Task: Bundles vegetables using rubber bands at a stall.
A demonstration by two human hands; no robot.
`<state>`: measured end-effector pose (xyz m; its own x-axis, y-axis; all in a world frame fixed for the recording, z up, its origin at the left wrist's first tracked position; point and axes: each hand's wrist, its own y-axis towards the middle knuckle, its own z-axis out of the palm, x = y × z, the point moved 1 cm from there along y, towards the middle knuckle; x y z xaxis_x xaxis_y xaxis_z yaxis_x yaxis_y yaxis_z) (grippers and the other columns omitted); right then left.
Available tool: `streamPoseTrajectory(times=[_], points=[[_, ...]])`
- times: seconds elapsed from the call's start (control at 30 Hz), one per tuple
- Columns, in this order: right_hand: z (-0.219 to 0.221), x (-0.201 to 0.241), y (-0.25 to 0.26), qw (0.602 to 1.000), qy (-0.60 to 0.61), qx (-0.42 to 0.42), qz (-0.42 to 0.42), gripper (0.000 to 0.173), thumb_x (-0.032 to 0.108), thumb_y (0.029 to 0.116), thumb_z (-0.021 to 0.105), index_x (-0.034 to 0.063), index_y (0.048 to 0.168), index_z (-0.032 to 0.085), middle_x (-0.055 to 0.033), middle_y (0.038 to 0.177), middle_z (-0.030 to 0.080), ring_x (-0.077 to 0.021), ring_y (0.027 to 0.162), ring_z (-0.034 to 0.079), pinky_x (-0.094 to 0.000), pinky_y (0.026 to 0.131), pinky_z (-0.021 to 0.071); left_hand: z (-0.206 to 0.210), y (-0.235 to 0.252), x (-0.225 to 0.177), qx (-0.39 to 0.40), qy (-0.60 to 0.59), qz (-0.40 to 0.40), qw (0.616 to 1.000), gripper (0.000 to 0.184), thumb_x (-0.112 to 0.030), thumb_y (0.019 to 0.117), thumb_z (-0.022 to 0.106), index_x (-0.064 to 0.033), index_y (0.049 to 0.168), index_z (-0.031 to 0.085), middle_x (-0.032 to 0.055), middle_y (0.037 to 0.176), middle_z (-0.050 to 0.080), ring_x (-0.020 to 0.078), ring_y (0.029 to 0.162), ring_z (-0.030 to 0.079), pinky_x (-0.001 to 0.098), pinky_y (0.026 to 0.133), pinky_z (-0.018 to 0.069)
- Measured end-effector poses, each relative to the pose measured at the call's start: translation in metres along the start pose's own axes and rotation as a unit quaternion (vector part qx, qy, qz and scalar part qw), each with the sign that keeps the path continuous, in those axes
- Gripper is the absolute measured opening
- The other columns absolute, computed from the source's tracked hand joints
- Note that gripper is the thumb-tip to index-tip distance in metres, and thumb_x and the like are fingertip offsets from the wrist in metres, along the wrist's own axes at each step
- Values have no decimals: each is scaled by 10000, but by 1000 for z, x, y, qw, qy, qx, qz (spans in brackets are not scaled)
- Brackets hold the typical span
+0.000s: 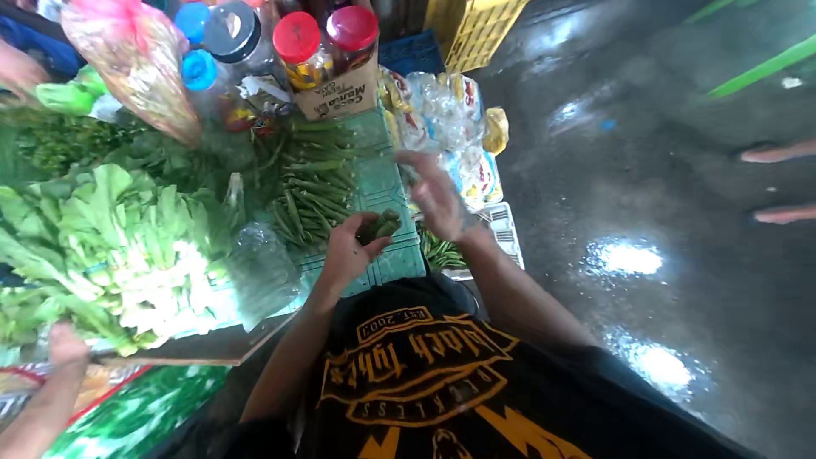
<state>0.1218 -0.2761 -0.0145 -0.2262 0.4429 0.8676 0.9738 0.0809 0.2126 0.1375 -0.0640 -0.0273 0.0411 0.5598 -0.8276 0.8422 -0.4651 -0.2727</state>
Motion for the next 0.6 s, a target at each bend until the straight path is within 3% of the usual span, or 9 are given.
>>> streamPoseTrajectory(times=[0.03,0.1,0.17,0.27,0.33,0.37,0.43,0.53,0.6], points=[[13,6,-4,998,-20,62,6,926,752,976,200,57,1544,430,-153,1551,478,-280,1428,464,-516,1182,395,3,-1,-3,9,-10,36,999,453,-181,820,869,-90,1222,680,45,1022,744,125,890,720,382,826,623],[35,5,-9,991,-14,136,3,1006,808,948,135,54,1551,417,-173,1521,507,-305,1398,498,-548,1151,411,8,-2,-6,34,-27,74,996,358,-100,809,847,-85,1137,707,36,953,745,117,837,715,386,795,626],[22,-7,-7,984,111,128,57,993,805,957,171,56,1580,361,-145,1570,463,-243,1432,472,-483,1176,418,7,1,-1,35,-20,83,996,394,-188,849,846,-133,1216,715,9,1026,757,94,870,727,358,807,638],[9,-20,-18,983,118,107,88,723,568,1002,513,119,1559,403,-126,1455,548,-232,1228,611,-446,983,558,8,-2,-3,1,34,67,997,521,-245,813,881,-117,1279,685,82,1168,698,164,921,689,387,824,607],[16,-18,-38,972,121,150,135,524,308,982,679,150,1456,524,-87,1161,705,-183,915,714,-409,780,630,20,-1,-7,14,53,47,997,725,-267,745,921,-60,1344,570,141,1218,643,221,935,687,428,832,614],[17,-25,-50,962,146,167,162,448,242,998,659,158,1423,540,-78,1027,723,-171,759,708,-383,663,629,26,-2,-9,35,52,28,998,837,-313,713,944,-60,1377,502,145,1233,627,225,937,694,435,831,622],[3,-51,-76,943,180,154,233,333,185,1008,633,122,1333,590,-94,991,721,-184,699,678,-376,609,605,33,-3,-5,66,34,-3,997,933,-416,723,927,-58,1435,442,159,1297,592,225,991,702,428,856,629],[-30,-106,-120,892,158,57,419,315,211,1022,631,94,1312,592,-113,1034,676,-164,689,618,-363,605,560,18,-8,23,48,68,-4,997,761,-417,842,836,-42,1413,499,172,1344,572,250,1095,665,438,922,597],[-44,-135,-145,872,83,16,482,372,272,1039,608,97,1363,556,-151,1051,653,-191,674,625,-383,598,567,-3,-15,45,-7,124,-25,992,607,-375,914,769,-40,1370,547,183,1341,584,281,1117,665,464,936,590]])
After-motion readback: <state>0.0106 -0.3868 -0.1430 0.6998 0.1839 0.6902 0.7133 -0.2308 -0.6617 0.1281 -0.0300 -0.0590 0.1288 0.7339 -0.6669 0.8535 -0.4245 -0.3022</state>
